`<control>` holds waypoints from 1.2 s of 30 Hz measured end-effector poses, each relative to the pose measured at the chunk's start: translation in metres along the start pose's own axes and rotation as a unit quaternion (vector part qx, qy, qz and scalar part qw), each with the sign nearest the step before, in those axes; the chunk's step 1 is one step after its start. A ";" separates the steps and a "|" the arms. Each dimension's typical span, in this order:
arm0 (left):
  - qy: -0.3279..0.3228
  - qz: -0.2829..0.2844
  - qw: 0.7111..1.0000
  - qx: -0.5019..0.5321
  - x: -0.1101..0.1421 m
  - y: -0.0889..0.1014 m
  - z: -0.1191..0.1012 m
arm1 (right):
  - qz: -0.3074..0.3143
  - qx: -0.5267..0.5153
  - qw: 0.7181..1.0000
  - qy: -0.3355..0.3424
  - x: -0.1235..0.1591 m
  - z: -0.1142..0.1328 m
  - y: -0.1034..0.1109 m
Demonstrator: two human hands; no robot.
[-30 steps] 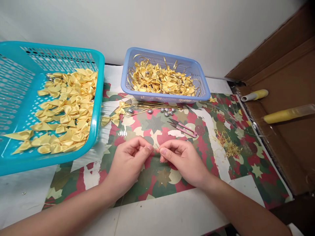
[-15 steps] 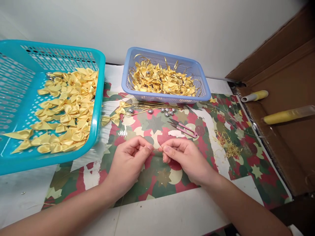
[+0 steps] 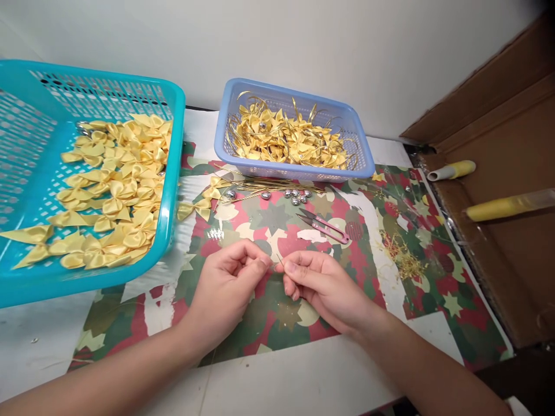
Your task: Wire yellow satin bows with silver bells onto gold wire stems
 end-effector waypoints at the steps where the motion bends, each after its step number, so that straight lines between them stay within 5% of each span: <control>1: 0.001 0.000 1.000 -0.003 0.000 0.000 0.000 | 0.002 -0.002 1.000 0.001 0.000 0.000 0.000; 36: 0.005 0.011 1.000 -0.009 0.000 -0.004 -0.002 | 0.000 0.014 1.000 0.017 -0.001 0.001 -0.001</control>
Point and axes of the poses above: each hand's wrist, its own x-axis away from the middle knuckle, its own y-axis out of the back of the hand, z = x × y, the point moved 10 cm from there along -x, towards the middle knuckle, and after that the axes turned 14 degrees about x, right-handed, at the moved point
